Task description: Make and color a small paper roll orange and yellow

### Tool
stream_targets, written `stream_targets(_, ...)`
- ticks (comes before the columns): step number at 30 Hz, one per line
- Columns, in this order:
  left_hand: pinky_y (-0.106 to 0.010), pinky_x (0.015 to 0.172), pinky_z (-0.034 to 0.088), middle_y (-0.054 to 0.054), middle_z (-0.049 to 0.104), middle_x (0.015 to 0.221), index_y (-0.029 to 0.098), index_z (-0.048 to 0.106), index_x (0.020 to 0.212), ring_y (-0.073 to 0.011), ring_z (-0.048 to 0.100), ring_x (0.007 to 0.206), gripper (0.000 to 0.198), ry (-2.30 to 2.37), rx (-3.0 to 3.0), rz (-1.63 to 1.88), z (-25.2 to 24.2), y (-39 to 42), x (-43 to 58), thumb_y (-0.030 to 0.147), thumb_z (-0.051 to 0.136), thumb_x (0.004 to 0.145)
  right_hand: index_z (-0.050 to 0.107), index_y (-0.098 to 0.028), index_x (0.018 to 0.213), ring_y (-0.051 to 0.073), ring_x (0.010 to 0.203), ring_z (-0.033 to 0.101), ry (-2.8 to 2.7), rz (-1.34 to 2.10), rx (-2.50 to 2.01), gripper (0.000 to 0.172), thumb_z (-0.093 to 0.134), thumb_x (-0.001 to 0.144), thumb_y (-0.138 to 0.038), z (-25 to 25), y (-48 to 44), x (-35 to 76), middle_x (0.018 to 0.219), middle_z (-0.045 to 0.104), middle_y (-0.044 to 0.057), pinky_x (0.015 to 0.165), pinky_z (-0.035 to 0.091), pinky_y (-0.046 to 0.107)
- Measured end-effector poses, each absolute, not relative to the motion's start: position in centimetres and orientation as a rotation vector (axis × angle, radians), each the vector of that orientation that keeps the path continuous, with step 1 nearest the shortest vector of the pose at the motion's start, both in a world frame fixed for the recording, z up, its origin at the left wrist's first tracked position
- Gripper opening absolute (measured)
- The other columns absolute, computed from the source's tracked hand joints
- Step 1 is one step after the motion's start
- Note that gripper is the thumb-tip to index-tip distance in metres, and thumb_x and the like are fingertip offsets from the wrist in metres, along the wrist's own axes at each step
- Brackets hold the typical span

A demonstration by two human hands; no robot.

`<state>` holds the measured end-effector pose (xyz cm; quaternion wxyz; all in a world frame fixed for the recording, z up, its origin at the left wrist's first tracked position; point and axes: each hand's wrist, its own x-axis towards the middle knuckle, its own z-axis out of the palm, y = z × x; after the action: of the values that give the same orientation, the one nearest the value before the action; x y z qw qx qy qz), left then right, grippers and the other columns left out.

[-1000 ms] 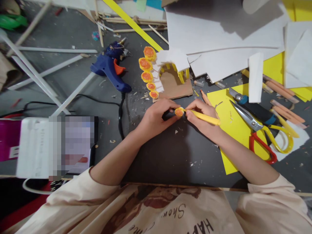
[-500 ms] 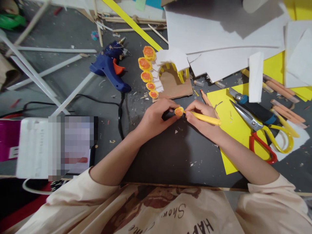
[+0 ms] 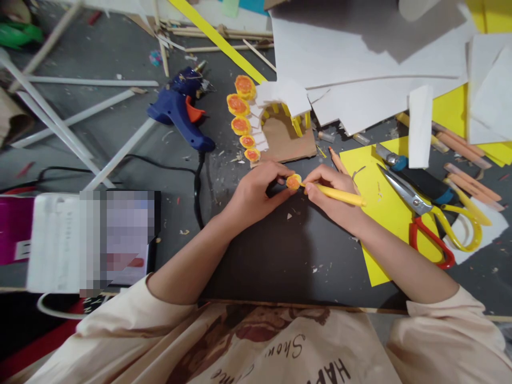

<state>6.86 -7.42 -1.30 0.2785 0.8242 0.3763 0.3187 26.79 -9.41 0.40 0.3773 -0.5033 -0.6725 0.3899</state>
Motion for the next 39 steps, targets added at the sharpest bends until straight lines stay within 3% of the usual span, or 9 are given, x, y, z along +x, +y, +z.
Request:
stream_targets(7, -0.025, 0.071, 0.046, -0.003, 0.067, 0.088, 0.017, 0.058, 0.097, -0.0135, 0.059, 0.076, 0.009, 1.028, 2.203, 0.82, -1.33, -7.41, 6.84, 0.019, 0.059, 0.089, 0.06, -0.024, 0.073, 0.009, 0.049, 0.054, -1.733, 0.987, -1.285, 0.015, 0.061, 0.087, -0.028, 0.33, -9.4, 26.86, 0.058, 0.06, -0.011, 0.114, 0.029, 0.053)
stream_targets(13, -0.025, 0.071, 0.046, -0.003, 0.066, 0.088, 0.017, 0.057, 0.095, -0.0137, 0.059, 0.076, 0.008, 1.03, 2.203, 0.837, -1.26, -7.45, 6.85, 0.017, 0.06, 0.087, 0.061, -0.025, 0.073, 0.009, 0.047, 0.055, -1.771, 0.999, -1.248, 0.015, 0.061, 0.087, -0.029, 0.33, -9.25, 26.9, 0.056, 0.06, -0.011, 0.111, 0.034, 0.053)
stream_targets(21, -0.025, 0.072, 0.046, -0.003, 0.066, 0.089, 0.017, 0.058, 0.097, -0.0139, 0.059, 0.077, 0.01, 1.03, 2.219, 0.831, -1.33, -7.45, 6.82, 0.016, 0.061, 0.087, 0.06, -0.024, 0.073, 0.01, 0.049, 0.055, -1.714, 1.008, -1.301, 0.016, 0.059, 0.087, -0.03, 0.38, -9.33, 26.74, 0.059, 0.062, -0.008, 0.095, 0.048, 0.047)
stream_targets(26, -0.025, 0.071, 0.046, -0.003, 0.066, 0.089, 0.017, 0.057, 0.097, -0.0138, 0.059, 0.077, 0.011, 1.04, 2.221, 0.815, -1.35, -7.45, 6.82, 0.016, 0.061, 0.087, 0.06, -0.024, 0.072, 0.009, 0.048, 0.055, -1.746, 1.012, -1.269, 0.016, 0.061, 0.087, -0.03, 0.4, -9.37, 26.75, 0.056, 0.06, -0.009, 0.098, 0.047, 0.047)
stream_targets(36, -0.026, 0.072, 0.046, -0.004, 0.066, 0.09, 0.017, 0.057, 0.097, -0.0146, 0.059, 0.078, 0.008, 1.033, 2.202, 0.82, -1.3, -7.43, 6.82, 0.02, 0.059, 0.089, 0.063, -0.023, 0.079, 0.01, 0.054, 0.056, -1.653, 1.033, -1.318, 0.017, 0.06, 0.089, -0.038, 0.13, -9.42, 26.74, 0.062, 0.062, -0.007, 0.082, 0.053, 0.038)
stream_targets(39, -0.026, 0.072, 0.046, -0.004, 0.066, 0.09, 0.017, 0.057, 0.097, -0.0146, 0.059, 0.077, 0.009, 1.035, 2.195, 0.804, -1.26, -7.45, 6.79, 0.019, 0.059, 0.088, 0.063, -0.024, 0.079, 0.01, 0.053, 0.056, -1.676, 1.018, -1.311, 0.015, 0.062, 0.087, -0.037, 0.19, -9.36, 26.69, 0.059, 0.061, -0.008, 0.086, 0.052, 0.041)
